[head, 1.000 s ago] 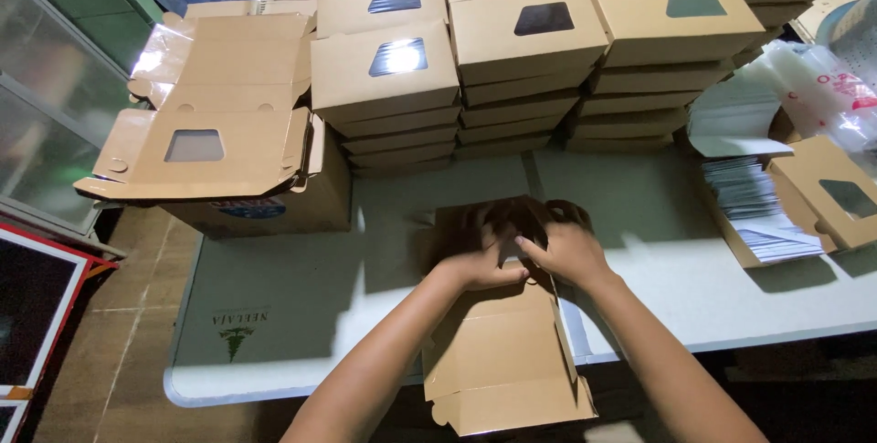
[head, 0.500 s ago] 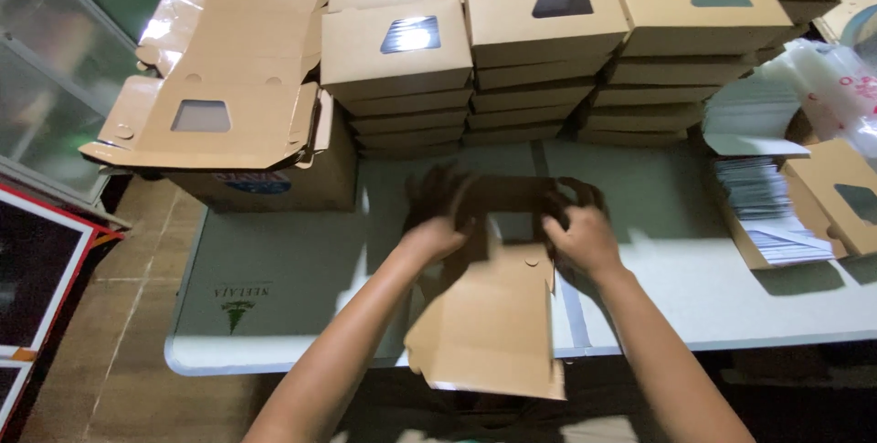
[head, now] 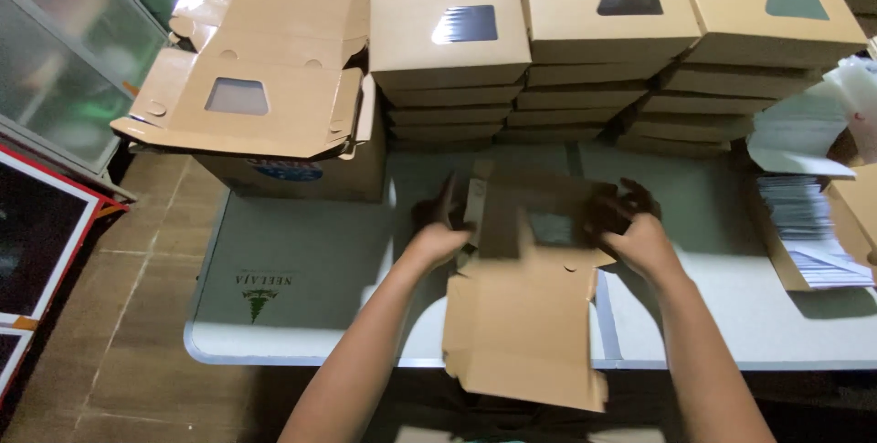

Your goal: Assembling cardboard boxes by folding flat sheets and tucking in the flaps to secure the shape.

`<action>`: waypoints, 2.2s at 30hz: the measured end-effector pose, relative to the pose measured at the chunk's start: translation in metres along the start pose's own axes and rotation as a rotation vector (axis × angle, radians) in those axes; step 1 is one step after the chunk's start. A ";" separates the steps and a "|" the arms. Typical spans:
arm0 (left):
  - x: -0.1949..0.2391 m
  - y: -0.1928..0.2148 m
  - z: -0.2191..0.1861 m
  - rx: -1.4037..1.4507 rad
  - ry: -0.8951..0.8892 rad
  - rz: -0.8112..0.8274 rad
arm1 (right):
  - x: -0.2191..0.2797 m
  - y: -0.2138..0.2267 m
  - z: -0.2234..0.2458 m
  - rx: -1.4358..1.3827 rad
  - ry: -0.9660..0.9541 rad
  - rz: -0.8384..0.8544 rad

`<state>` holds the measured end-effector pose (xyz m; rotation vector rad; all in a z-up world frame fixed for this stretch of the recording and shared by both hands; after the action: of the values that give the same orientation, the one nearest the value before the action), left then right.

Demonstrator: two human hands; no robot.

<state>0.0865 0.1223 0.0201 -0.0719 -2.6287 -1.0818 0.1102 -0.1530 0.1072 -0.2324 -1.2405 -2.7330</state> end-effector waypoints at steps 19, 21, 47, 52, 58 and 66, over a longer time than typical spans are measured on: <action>-0.010 -0.054 0.020 -0.267 -0.502 -0.134 | -0.123 -0.093 -0.073 1.205 0.286 0.175; -0.008 -0.053 0.021 -0.300 -0.487 -0.114 | -0.117 -0.108 -0.064 1.156 0.478 0.036; 0.003 0.005 -0.011 -0.172 -0.014 0.105 | -0.050 -0.117 0.024 1.401 0.952 -0.056; 0.031 0.020 -0.021 -0.090 0.064 0.175 | -0.051 -0.120 0.030 1.484 1.003 -0.082; -0.024 -0.037 0.029 -0.043 -0.361 -0.209 | -0.081 -0.142 0.005 1.545 1.207 -0.170; -0.016 -0.033 0.016 -0.159 -0.419 -0.104 | -0.169 -0.196 -0.070 1.635 1.659 -0.658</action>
<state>0.0922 0.1105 -0.0176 -0.2195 -2.9298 -1.4465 0.2337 -0.0685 -0.1147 2.0623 -2.0490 -0.3710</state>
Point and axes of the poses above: each hand's wrist, its own x-axis away from the middle knuckle, its own y-axis out of the back of the hand, z = x × y, the point moved 3 cm from there along -x, towards the middle knuckle, and after that the axes turned 2 degrees about -y, right-handed, at the moved point
